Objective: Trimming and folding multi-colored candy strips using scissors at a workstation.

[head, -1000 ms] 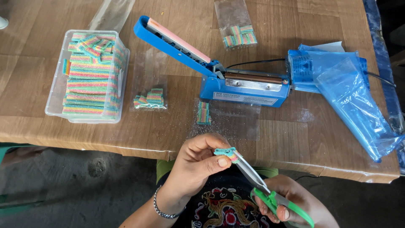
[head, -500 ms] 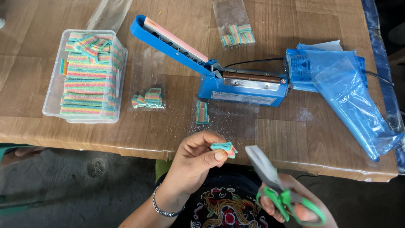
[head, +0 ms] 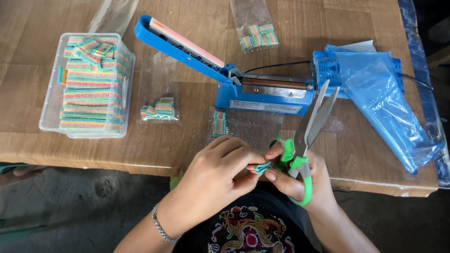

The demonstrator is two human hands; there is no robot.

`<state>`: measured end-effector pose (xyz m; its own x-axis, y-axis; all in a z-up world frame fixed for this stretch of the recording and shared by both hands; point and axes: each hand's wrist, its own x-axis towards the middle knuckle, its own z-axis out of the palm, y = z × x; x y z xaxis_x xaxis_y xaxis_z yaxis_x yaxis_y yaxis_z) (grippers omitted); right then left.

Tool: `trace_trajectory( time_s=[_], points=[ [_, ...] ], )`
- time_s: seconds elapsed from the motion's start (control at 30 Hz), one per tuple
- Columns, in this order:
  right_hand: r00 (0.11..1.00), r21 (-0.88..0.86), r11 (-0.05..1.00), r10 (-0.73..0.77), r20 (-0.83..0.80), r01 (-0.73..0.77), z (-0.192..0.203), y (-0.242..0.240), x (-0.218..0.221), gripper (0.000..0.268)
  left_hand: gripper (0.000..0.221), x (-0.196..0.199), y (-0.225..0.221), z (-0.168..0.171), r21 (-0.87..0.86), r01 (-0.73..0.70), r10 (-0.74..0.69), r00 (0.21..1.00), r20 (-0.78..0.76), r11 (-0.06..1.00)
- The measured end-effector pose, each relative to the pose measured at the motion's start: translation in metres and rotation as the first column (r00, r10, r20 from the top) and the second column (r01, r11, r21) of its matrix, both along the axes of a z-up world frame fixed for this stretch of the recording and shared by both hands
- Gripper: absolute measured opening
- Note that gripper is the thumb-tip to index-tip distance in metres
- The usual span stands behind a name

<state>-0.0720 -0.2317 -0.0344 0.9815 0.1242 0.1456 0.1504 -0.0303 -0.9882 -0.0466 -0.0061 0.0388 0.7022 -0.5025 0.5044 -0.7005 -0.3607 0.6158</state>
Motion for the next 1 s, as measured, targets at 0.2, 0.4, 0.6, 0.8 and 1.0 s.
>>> trace_trajectory(
  time_s=[0.2,0.4,0.6,0.8,1.0],
  points=[
    [0.992,0.032,0.995,0.091,0.087,-0.094,0.012,0.005,0.006,0.019,0.023,0.001,0.001,0.009,-0.052,0.026,-0.029,0.999,-0.046,0.998],
    [0.99,0.246,0.966,0.044,0.131,-0.076,-0.011,0.012,0.011,0.024,0.02,-0.001,-0.006,-0.003,-0.337,-0.013,-0.089,0.954,-0.287,0.941],
    [0.97,0.335,0.939,-0.003,0.242,-0.081,-0.016,0.031,0.016,0.016,0.016,-0.007,-0.025,-0.029,-0.563,-0.12,-0.145,0.904,-0.403,0.818],
    [0.973,0.19,0.98,0.01,0.233,-0.056,-0.007,0.012,0.009,0.023,0.014,-0.006,-0.017,-0.015,-0.517,-0.102,-0.086,0.941,-0.327,0.85],
    [0.936,0.087,0.933,0.353,-0.014,-0.35,0.005,-0.053,-0.019,0.052,0.014,-0.005,0.006,0.0,-0.439,0.005,-0.162,0.934,-0.319,0.898]
  ],
)
